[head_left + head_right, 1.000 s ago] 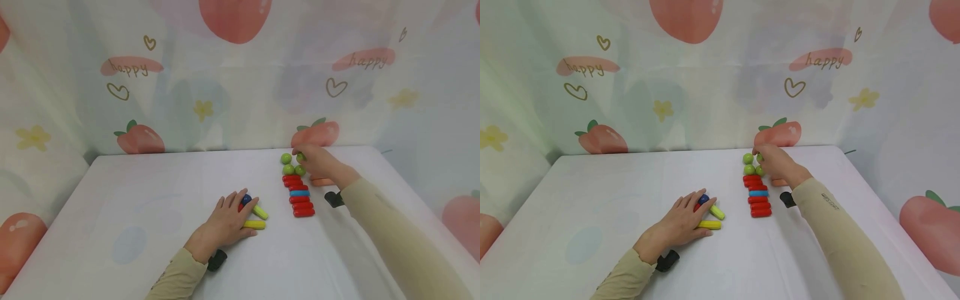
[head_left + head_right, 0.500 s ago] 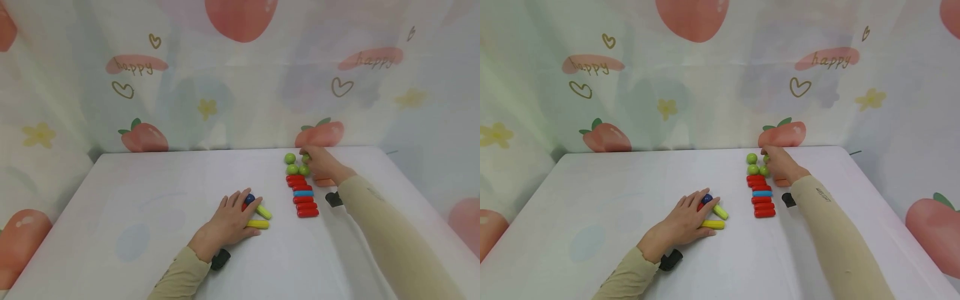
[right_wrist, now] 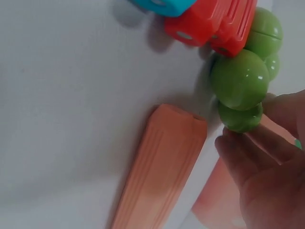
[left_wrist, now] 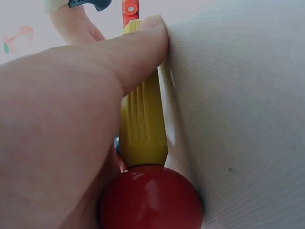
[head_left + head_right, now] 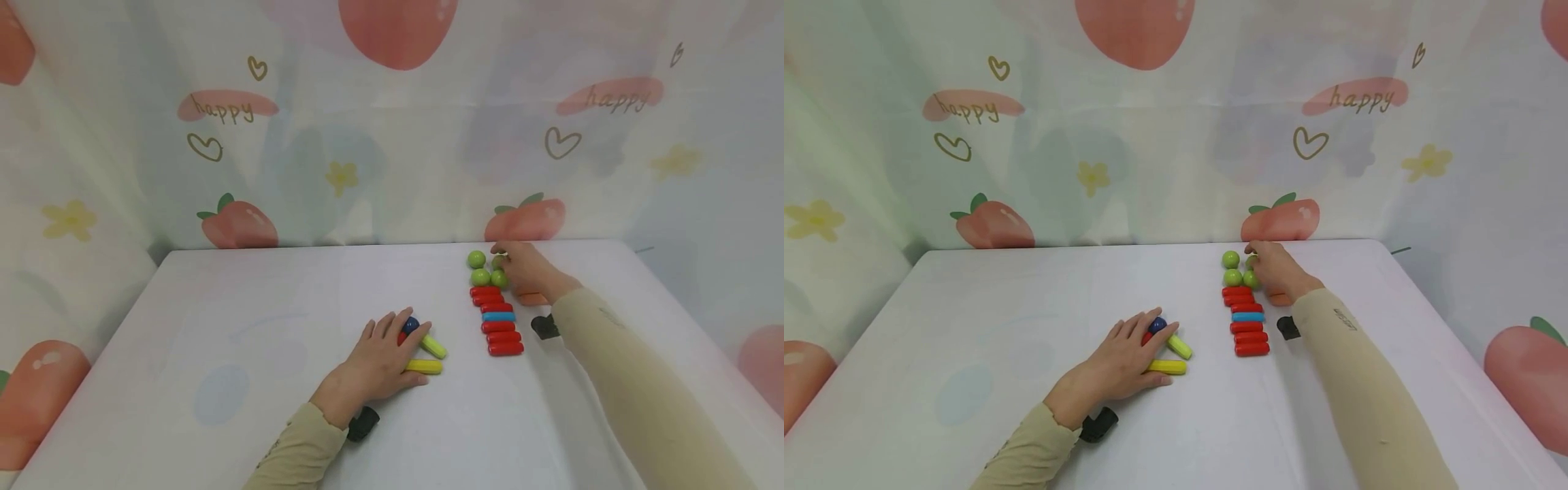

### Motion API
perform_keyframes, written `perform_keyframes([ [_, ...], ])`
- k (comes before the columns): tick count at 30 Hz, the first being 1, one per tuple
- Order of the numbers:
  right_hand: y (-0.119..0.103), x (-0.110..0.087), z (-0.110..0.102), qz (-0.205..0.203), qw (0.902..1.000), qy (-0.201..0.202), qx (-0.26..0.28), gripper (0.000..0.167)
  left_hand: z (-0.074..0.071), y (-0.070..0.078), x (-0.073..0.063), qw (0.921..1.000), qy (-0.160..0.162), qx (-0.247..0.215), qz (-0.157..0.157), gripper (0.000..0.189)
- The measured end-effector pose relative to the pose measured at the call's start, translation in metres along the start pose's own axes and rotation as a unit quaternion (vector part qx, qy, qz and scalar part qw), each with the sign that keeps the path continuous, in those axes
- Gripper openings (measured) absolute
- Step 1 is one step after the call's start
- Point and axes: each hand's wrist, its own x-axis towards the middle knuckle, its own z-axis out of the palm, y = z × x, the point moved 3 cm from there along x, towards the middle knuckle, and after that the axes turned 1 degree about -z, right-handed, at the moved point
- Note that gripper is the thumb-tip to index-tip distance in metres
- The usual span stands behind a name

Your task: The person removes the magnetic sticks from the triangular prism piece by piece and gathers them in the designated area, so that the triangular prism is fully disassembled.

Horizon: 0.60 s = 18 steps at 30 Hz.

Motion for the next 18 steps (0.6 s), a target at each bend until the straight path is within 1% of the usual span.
perform_keyframes([
  [5, -0.007, -0.005, -0.004, -0.022, 0.9991, 0.036, -0.005, 0.042, -0.001, 0.001, 0.0, 1.0, 0.002, -0.004, 0.0, 0.08],
  [10, -0.021, -0.016, -0.005, -0.038, 0.9971, 0.064, 0.017, 0.039, -0.001, 0.001, 0.0, 0.9999, 0.001, -0.008, -0.006, 0.083],
  [14, -0.035, -0.029, -0.001, -0.05, 0.9951, 0.082, 0.021, 0.037, -0.002, 0.001, 0.0, 0.9999, 0.008, -0.005, -0.009, 0.091],
  [18, -0.046, -0.041, 0.007, -0.079, 0.9911, 0.107, 0.011, 0.034, -0.002, 0.001, -0.001, 0.9998, 0.015, -0.002, -0.011, 0.095],
])
